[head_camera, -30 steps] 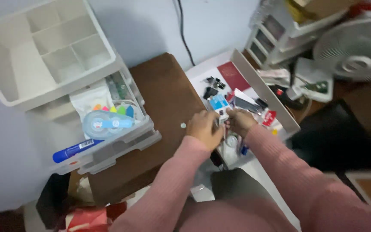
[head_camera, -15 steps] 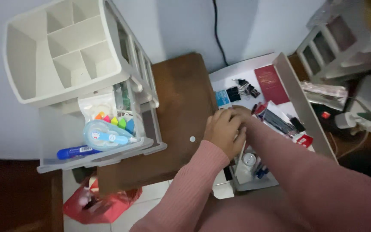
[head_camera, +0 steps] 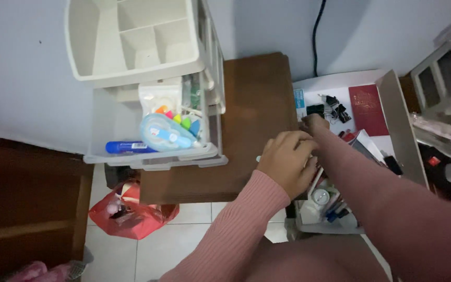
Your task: Organizing various stationery items and small office supplies into a pouch and a desk organizer.
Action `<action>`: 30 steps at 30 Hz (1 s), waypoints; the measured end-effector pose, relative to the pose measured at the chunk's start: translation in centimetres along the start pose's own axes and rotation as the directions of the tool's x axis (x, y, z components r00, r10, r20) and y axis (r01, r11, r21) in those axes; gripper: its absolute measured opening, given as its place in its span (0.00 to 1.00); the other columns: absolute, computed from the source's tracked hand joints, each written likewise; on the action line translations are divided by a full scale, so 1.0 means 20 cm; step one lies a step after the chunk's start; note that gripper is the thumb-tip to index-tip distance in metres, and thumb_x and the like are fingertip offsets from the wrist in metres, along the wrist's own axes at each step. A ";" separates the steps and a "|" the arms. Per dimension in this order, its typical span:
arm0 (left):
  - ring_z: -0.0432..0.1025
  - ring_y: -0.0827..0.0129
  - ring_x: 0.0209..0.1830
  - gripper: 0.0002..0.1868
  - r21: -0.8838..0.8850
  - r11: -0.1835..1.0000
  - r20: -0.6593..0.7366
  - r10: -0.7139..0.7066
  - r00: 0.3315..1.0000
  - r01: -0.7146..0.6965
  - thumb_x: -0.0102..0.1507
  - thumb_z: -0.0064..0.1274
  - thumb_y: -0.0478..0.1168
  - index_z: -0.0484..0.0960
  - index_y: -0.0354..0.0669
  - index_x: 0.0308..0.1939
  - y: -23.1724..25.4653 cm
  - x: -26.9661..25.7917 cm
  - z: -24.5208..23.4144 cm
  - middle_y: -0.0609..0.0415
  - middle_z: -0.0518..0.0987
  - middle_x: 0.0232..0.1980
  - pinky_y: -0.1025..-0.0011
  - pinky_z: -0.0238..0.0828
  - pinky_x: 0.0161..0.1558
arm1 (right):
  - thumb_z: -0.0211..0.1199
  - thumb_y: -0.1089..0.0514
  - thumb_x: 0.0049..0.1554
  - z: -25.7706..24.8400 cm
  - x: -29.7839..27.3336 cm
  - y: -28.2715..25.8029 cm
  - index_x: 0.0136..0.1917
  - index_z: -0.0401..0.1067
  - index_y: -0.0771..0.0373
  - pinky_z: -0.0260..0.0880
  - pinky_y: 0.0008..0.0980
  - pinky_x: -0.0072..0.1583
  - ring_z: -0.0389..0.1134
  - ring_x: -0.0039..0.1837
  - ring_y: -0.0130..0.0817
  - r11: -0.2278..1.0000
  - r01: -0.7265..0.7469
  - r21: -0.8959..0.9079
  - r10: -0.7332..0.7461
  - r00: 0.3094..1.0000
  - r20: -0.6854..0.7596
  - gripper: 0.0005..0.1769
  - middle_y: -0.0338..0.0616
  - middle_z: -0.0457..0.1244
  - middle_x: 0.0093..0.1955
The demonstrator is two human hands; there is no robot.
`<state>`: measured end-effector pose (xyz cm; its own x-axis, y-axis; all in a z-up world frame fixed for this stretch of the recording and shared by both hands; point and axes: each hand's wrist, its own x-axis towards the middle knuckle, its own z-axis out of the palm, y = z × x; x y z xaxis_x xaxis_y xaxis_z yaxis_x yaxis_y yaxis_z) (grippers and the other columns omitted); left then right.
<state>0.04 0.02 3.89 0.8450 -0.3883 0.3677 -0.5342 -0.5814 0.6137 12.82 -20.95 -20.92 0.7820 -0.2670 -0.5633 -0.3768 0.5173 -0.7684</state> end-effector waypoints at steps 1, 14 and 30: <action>0.70 0.53 0.62 0.11 -0.002 1.000 -0.006 0.002 1.000 -0.002 0.62 0.56 0.39 0.82 0.42 0.48 0.01 -0.01 -0.04 0.49 0.78 0.57 0.54 0.65 0.62 | 0.57 0.58 0.61 0.00 -0.01 -0.02 0.51 0.73 0.67 0.71 0.38 0.44 0.69 0.43 0.38 1.000 0.021 0.004 -0.021 1.000 -0.010 0.11 0.49 0.67 0.45; 0.74 0.55 0.54 0.10 0.032 0.947 -0.407 0.304 0.861 -0.319 0.65 0.57 0.33 0.78 0.41 0.51 0.04 -0.14 -0.87 0.49 0.78 0.53 0.60 0.71 0.56 | 0.58 0.59 0.59 0.68 -1.02 -0.72 0.52 0.72 0.65 0.75 0.32 0.46 0.73 0.44 0.34 0.861 0.457 -0.223 -0.475 0.879 -0.035 0.10 0.46 0.70 0.45; 0.80 0.56 0.43 0.18 0.180 0.910 0.082 -0.393 0.916 0.374 0.63 0.58 0.50 0.84 0.40 0.47 -0.44 -0.17 -1.37 0.45 0.84 0.43 0.61 0.76 0.48 | 0.69 0.53 0.54 1.47 -1.95 -0.61 0.58 0.77 0.63 0.73 0.39 0.53 0.74 0.50 0.43 -0.243 0.709 -0.662 -0.261 0.609 0.749 0.20 0.53 0.71 0.50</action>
<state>2.54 26.13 16.32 0.9818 -0.1859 0.0381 -0.1742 -0.8031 0.5698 1.41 7.00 19.39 0.9465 0.3113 0.0854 0.3179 -0.8532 -0.4136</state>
